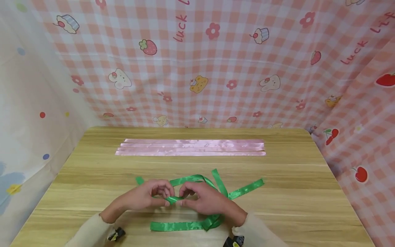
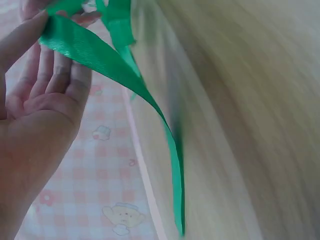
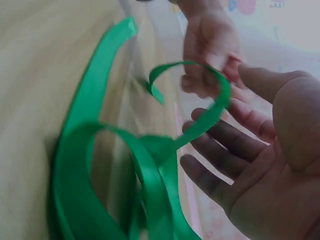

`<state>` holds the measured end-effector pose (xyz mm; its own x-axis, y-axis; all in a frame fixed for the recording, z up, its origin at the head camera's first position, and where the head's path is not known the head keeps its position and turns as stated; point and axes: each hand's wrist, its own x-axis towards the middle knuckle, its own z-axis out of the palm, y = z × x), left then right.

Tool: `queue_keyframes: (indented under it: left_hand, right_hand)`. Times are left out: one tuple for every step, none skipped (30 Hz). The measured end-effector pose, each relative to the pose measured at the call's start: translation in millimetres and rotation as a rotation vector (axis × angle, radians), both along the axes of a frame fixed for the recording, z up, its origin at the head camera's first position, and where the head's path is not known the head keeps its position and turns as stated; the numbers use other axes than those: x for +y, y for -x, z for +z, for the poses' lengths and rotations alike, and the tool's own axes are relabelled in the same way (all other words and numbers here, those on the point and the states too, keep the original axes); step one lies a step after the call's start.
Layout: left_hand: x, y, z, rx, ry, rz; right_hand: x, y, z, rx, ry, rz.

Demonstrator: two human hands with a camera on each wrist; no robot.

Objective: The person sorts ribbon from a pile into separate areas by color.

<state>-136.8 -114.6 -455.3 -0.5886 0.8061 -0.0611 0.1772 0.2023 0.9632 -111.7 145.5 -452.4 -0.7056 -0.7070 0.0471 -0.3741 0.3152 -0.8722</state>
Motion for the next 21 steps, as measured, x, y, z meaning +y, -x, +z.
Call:
queue_keyframes:
  left_hand:
    - [0.1,0.7,1.4,-0.014,-0.027,0.01]
    - [0.3,1.4,2.8,-0.033,-0.056,0.017]
    - [0.3,2.1,4.3,-0.057,-0.091,0.019]
    - [0.1,2.7,6.5,-0.081,-0.122,0.017]
    - [-0.2,3.2,9.0,-0.101,-0.147,0.012]
    - [-0.8,3.6,11.9,-0.118,-0.168,0.005]
    - [-1.6,3.7,15.3,-0.135,-0.181,0.0]
    - [-2.7,3.9,18.8,-0.15,-0.19,-0.007]
    - [-4.1,3.8,22.5,-0.155,-0.188,-0.01]
    - [-5.8,3.5,26.7,-0.154,-0.178,-0.008]
    - [-7.6,3.3,30.3,-0.147,-0.171,-0.004]
    - [-9.9,3.0,34.1,-0.139,-0.165,0.003]
    - [-12.0,2.9,38.2,-0.121,-0.154,0.011]
    - [-14.4,2.9,42.3,-0.098,-0.144,0.021]
    - [-17.1,3.0,46.4,-0.072,-0.134,0.034]
    - [-19.9,3.0,50.7,-0.045,-0.125,0.049]
    - [-22.9,3.0,55.0,-0.011,-0.114,0.068]
    - [-26.2,2.8,59.5,0.022,-0.096,0.092]
    - [-29.8,2.4,63.9,0.054,-0.076,0.12]
    - [-33.5,2.0,67.8,0.081,-0.061,0.149]
    - [-37.4,1.4,71.4,0.107,-0.049,0.177]
  right_hand:
    - [-2,-1.0,-0.2,-0.025,0.006,0.012]
    - [-4,-1.8,-0.6,-0.042,0.008,0.017]
    - [-5,-2.5,-1.0,-0.055,0.007,0.017]
    - [-6,-3.0,-1.2,-0.068,0.007,0.016]
    - [-6,-3.5,-0.5,-0.08,0.007,0.012]
    - [-6,-3.8,0.4,-0.1,0.015,0.007]
    - [-5,-3.7,1.7,-0.121,0.022,0.003]
    - [-3,-3.3,3.4,-0.137,0.035,0.004]
    - [-1,-2.8,5.9,-0.156,0.054,0.009]
    - [1,-2.1,8.9,-0.182,0.077,0.017]
    - [3,-1.3,12.6,-0.204,0.103,0.026]
    - [6,0.0,16.0,-0.221,0.135,0.043]
    - [10,1.2,19.7,-0.222,0.162,0.06]
    - [14,2.2,23.9,-0.218,0.19,0.077]
    - [17,3.3,28.3,-0.211,0.22,0.088]
    - [21,4.6,33.1,-0.205,0.251,0.102]
    - [25,5.6,38.2,-0.201,0.275,0.109]
    - [29,6.5,43.4,-0.196,0.298,0.114]
    - [33,7.6,48.7,-0.185,0.319,0.118]
    - [38,8.6,53.8,-0.18,0.338,0.122]
    - [42,9.7,58.4,-0.17,0.353,0.123]
